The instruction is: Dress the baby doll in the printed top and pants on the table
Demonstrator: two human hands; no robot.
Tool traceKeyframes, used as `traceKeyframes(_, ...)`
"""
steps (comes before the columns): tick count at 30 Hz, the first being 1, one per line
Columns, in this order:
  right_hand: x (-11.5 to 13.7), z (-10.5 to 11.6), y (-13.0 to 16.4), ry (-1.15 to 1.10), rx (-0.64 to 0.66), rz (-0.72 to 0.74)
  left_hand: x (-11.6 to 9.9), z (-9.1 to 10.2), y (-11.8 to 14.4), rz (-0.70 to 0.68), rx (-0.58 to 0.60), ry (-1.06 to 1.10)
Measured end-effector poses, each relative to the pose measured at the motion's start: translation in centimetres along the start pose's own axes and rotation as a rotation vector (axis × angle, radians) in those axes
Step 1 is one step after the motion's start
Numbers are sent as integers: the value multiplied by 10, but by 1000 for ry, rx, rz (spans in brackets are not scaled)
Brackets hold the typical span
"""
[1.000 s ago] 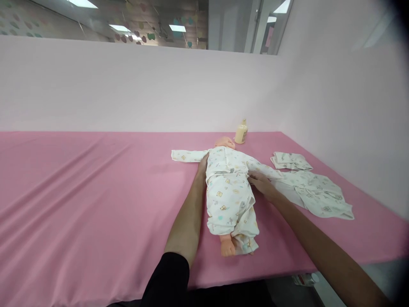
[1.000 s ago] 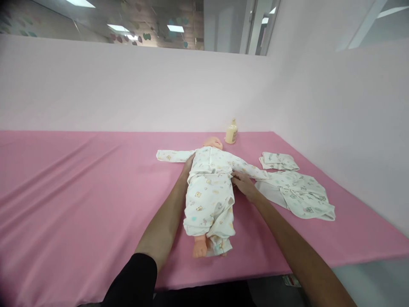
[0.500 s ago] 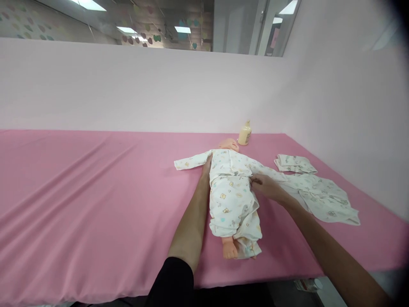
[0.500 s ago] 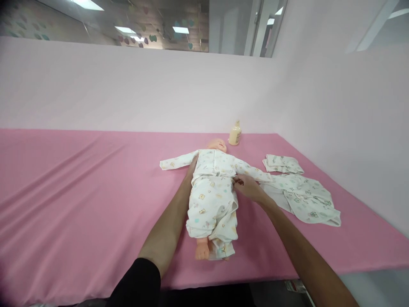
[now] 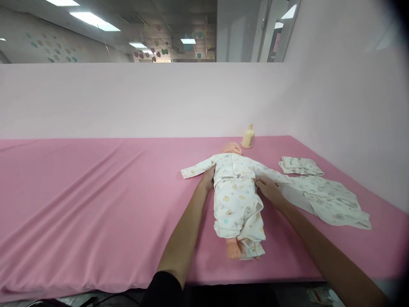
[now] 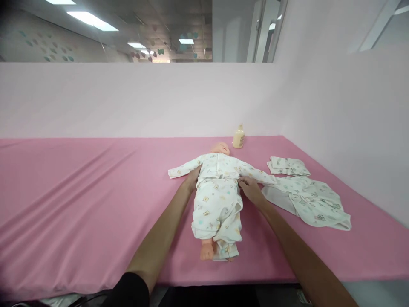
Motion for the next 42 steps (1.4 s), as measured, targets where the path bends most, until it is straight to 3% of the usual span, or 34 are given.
traceKeyframes(3, 17, 3, 10, 158, -167, 66, -10, 23, 26, 35, -16, -171)
traceKeyframes(5, 34, -1, 17, 257, -254, 161, -25, 33, 51, -42, 12, -309)
traceKeyframes(9, 77, -30, 26, 454, -127, 488, -51, 21, 91, -344, 207, -813)
traceKeyframes(13, 104, -58, 28, 675, -18, 661, -52, 6, 93, -491, 236, -993)
traceKeyframes(17, 107, -67, 23, 789, 9, 643, -53, 10, 76, -591, 89, -1021)
traceKeyframes(21, 101, -66, 17, 690, 58, 528, -59, 20, 64, -613, -135, -1088)
traceKeyframes(25, 102, -63, 11, 637, 77, 434, -52, 26, 60, -556, -90, -1231)
traceKeyframes(30, 103, -63, 2, 639, 64, 396, -32, 39, 60, -391, 181, -1223)
traceKeyframes(32, 100, -62, 0, 637, 67, 395, -27, 42, 59, -364, 214, -1218)
traceKeyframes(34, 97, -59, 0, 670, 33, 431, -26, 43, 56, -373, 183, -1228)
traceKeyframes(37, 88, -45, 5, 731, -63, 473, -28, 44, 48, -397, 47, -1238)
traceKeyframes(42, 60, -14, 13, 613, -28, 313, -35, 43, 30, -419, -157, -1214)
Point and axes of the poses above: each hand's wrist, its own y-axis away from the middle knuckle, its own z-axis out of the back of the hand, x = y × z, the point moved 4 cm from there along -y, towards the middle knuckle, and after that the axes turned 2 degrees about x, right-handed, at the moved point
